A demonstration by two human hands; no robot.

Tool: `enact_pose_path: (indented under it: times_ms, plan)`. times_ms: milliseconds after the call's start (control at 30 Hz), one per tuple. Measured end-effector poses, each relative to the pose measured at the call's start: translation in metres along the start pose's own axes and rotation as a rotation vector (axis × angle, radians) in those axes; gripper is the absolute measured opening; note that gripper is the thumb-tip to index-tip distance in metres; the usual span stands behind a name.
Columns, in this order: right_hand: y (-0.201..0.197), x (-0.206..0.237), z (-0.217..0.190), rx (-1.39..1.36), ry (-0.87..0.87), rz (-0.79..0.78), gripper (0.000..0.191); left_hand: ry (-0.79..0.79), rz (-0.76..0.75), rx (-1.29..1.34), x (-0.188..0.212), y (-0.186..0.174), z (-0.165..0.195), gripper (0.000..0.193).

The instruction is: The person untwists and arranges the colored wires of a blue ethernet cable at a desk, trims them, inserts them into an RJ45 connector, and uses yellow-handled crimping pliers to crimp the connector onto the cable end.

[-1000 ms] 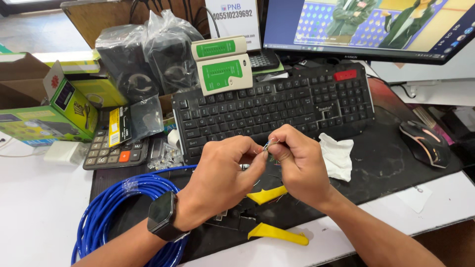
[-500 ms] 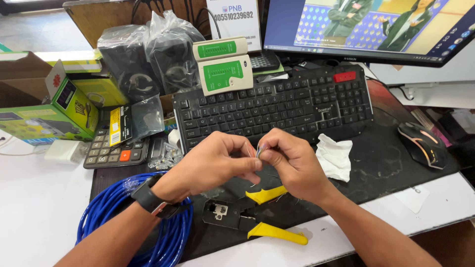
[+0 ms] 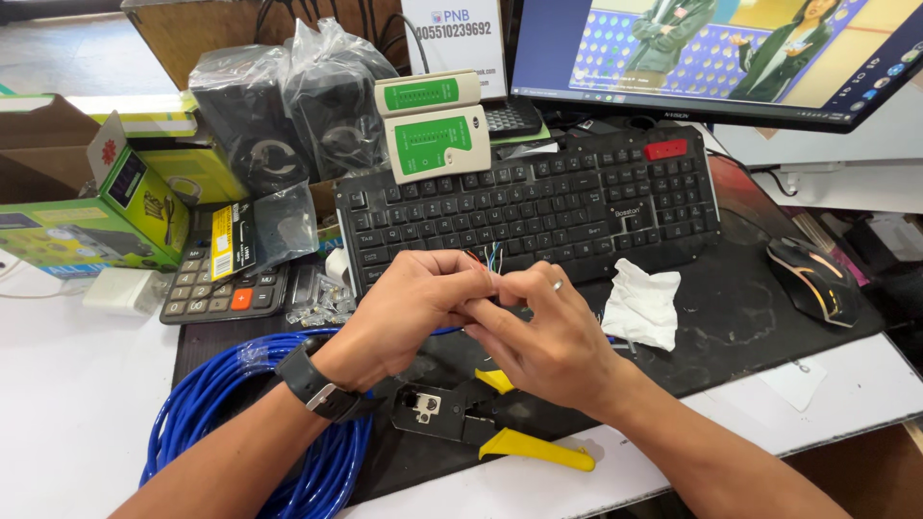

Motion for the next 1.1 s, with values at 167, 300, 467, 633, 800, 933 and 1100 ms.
enact_pose_path:
  times_ms: [167, 300, 467, 633, 800, 933, 1100]
  plan:
    - [0.000, 0.001, -0.002, -0.006, 0.005, 0.005, 0.040, 0.003, 0.014, 0.003, 0.000, 0.000, 0.000, 0.015]
    - [-0.002, 0.000, 0.001, -0.085, 0.033, 0.020, 0.029, 0.009, -0.007, 0.023, -0.001, -0.002, 0.000, 0.014]
    - [-0.010, -0.001, 0.013, -0.371, 0.183, -0.004, 0.020, 0.003, 0.034, 0.011, -0.002, -0.006, 0.001, 0.014]
    - [-0.013, 0.000, 0.020, -0.442, 0.255, 0.067, 0.016, 0.110, -0.022, -0.061, -0.001, 0.003, 0.006, 0.015]
    - [-0.007, 0.008, 0.027, -0.515, 0.484, 0.039, 0.004, 0.336, 0.011, -0.385, 0.012, 0.020, 0.011, 0.009]
    - [0.001, 0.013, 0.037, -0.723, 0.670, -0.084, 0.007, 0.662, 0.013, -0.813, 0.024, 0.033, 0.018, 0.014]
    - [0.001, 0.019, 0.038, -0.896, 0.749, -0.151, 0.010, 0.975, -0.127, -1.198, 0.037, 0.042, 0.025, 0.042]
Point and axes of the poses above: each hand's wrist, its own x-axis away from the middle knuckle, its own y-axis out of the palm, z = x × y, the point moved 3 cm from there along -x, towards the middle knuckle, and after that the axes turned 9 degrees about y, right-handed, at the moved point
